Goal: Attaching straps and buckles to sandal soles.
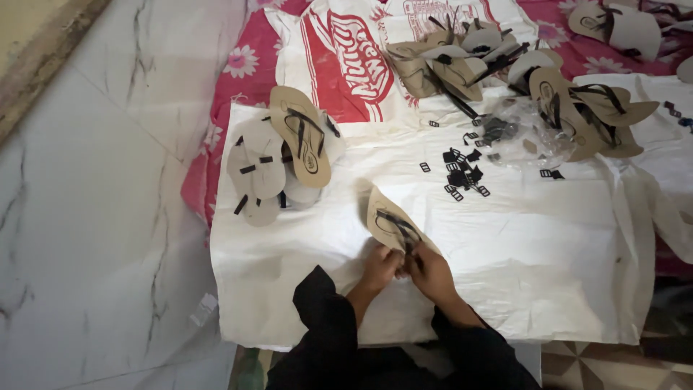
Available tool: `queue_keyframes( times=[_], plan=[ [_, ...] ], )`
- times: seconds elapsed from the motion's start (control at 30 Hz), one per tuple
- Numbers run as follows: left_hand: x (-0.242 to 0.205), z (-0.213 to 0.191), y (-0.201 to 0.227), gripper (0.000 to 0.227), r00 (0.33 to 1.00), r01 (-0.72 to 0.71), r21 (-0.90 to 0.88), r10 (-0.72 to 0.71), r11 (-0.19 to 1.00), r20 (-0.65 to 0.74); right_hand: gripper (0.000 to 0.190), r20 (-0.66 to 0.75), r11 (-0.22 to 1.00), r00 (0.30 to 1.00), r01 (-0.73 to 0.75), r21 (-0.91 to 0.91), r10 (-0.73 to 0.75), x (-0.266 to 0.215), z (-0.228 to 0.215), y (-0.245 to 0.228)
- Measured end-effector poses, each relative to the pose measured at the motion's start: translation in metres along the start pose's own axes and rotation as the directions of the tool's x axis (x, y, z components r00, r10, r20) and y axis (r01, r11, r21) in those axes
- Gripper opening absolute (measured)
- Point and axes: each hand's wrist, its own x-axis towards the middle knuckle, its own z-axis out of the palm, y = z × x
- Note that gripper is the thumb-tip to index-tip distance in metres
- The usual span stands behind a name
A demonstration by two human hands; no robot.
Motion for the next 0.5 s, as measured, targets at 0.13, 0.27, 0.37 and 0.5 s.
queue_keyframes(
  times=[0.13, 0.27, 0.37, 0.5],
  plan=[
    [0.001, 0.000, -0.004, 0.024, 0.999, 0.033, -0.030, -0.033, 0.999, 0.010, 0.018, 0.032, 0.999, 0.998, -0.049, 0.019, 0.048, 0.003, -0.003, 0.000],
    [0.001, 0.003, 0.010, 0.027, 1.000, -0.012, -0.022, 0.012, 1.000, -0.006, 0.012, -0.066, 0.994, 0.997, -0.037, 0.100, 0.044, 0.002, -0.005, -0.016],
    [0.001, -0.001, -0.004, 0.024, 1.000, 0.003, 0.020, -0.003, 1.000, -0.012, 0.011, -0.020, 0.999, 0.999, -0.035, 0.042, 0.036, 0.000, -0.003, -0.011],
    [-0.002, 0.007, 0.047, 0.033, 0.997, 0.072, 0.009, -0.072, 0.997, -0.040, 0.012, -0.098, 0.998, 0.993, -0.064, -0.001, 0.064, 0.000, -0.010, -0.008]
  ],
)
